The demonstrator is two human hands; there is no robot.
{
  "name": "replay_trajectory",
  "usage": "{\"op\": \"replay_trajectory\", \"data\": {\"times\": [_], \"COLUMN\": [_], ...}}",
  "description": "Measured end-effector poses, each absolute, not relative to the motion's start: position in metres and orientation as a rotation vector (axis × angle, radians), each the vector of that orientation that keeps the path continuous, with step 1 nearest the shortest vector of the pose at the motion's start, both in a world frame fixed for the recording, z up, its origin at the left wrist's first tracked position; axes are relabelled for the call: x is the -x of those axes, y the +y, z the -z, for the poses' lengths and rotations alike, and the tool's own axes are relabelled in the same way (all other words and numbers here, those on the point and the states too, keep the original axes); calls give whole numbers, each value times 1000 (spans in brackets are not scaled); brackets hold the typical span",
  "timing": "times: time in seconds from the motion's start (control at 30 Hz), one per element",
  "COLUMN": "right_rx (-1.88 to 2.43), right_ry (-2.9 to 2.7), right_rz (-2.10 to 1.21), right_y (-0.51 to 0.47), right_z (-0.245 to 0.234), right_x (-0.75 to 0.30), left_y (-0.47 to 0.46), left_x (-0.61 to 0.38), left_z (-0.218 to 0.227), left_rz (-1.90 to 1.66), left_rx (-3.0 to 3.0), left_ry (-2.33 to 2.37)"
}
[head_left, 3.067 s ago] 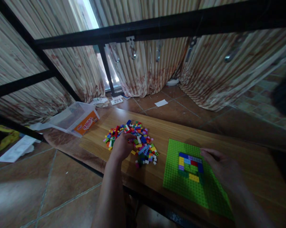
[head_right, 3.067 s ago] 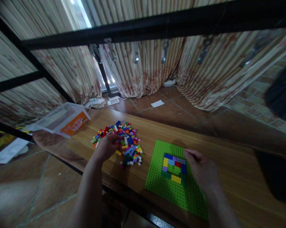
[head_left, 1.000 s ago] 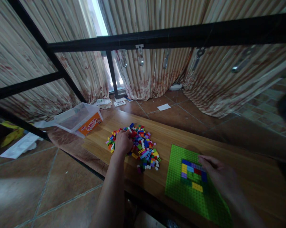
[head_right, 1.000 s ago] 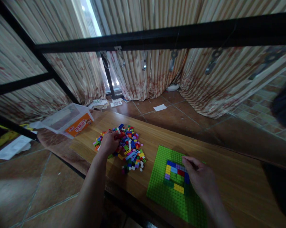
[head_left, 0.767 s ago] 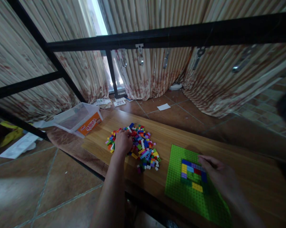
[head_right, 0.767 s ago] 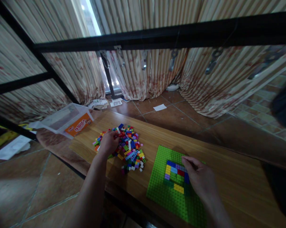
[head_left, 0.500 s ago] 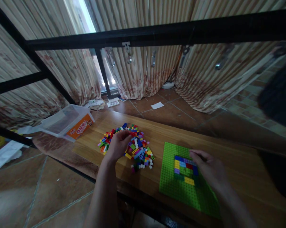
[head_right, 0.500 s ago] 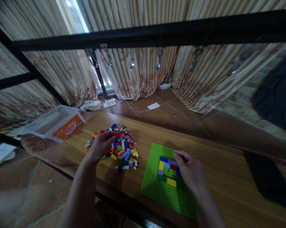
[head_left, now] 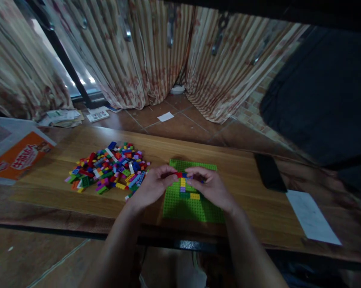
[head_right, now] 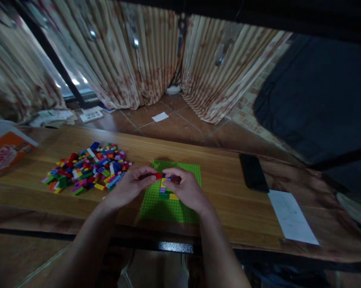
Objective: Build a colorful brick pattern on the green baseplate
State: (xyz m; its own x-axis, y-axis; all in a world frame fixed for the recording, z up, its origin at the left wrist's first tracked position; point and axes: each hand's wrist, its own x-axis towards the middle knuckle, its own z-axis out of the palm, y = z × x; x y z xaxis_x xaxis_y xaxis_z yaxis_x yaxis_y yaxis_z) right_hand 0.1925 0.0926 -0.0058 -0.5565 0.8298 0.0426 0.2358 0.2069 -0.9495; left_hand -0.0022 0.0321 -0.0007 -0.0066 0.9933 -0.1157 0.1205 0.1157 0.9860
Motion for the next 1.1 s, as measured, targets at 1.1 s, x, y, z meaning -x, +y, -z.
{"op": "replay_trajectory", "data": {"times": [1.1], "right_rx": [1161], "right_ry": [-2364], "right_rz": [-853], "right_y": [96], "right_z": [16], "right_x": [-206], "left_y": [38], "left_x": [-31], "left_z": [11], "left_rz": [-786], "left_rx": [-1490], "left_ry": [1844]}}
